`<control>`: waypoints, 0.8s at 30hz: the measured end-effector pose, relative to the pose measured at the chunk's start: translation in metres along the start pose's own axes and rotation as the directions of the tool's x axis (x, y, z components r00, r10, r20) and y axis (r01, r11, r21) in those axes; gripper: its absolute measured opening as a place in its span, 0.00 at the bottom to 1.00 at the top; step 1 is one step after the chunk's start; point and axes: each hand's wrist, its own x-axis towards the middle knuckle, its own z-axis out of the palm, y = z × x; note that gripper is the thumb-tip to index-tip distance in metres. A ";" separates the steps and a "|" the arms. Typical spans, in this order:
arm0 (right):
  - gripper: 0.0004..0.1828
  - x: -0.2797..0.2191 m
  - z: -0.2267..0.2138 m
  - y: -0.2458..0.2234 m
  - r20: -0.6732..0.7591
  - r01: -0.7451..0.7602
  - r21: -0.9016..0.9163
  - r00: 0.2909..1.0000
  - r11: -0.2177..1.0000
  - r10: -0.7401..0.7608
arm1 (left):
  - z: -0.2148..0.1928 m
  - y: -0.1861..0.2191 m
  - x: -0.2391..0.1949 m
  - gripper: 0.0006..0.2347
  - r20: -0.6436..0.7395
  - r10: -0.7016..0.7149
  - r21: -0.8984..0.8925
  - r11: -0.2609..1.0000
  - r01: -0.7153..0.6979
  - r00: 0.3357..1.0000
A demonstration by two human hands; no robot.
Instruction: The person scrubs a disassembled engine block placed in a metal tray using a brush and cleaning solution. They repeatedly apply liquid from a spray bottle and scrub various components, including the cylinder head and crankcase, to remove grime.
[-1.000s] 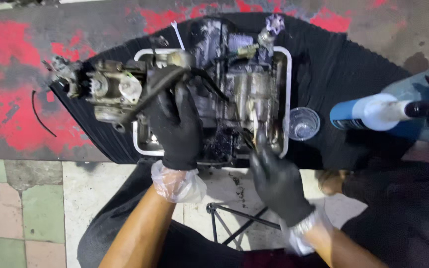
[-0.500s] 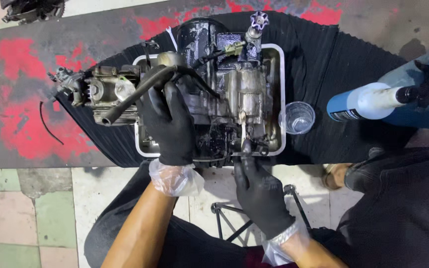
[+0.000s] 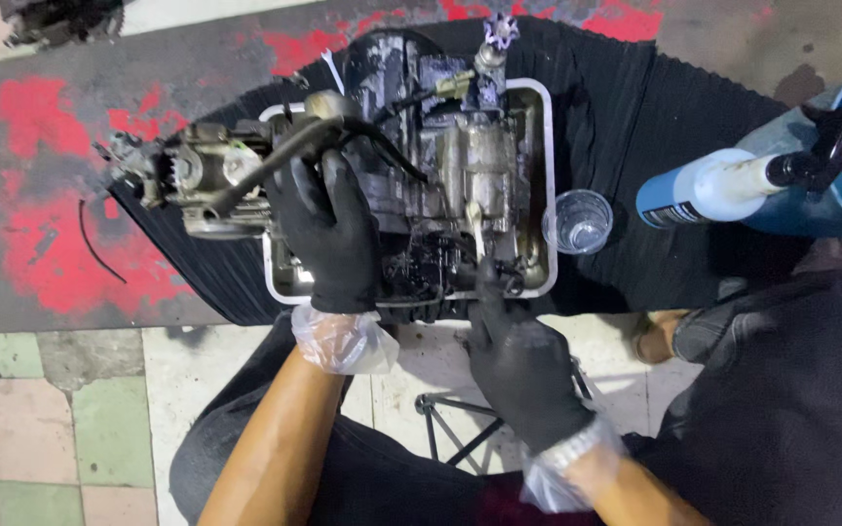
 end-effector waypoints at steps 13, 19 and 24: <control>0.34 0.018 -0.011 0.016 0.011 0.045 0.010 0.999 0.999 -0.045 | 0.000 0.013 0.002 0.13 0.027 -0.025 -0.086 0.996 0.027 0.999; 0.28 0.031 -0.006 0.034 -0.064 0.066 0.057 0.996 0.996 -0.063 | -0.007 0.009 -0.001 0.11 0.073 0.019 0.088 0.996 -0.026 0.997; 0.24 -0.003 0.002 0.045 -0.075 0.002 0.151 0.997 0.989 0.009 | -0.003 0.006 0.002 0.11 0.057 0.083 0.035 0.996 -0.085 0.995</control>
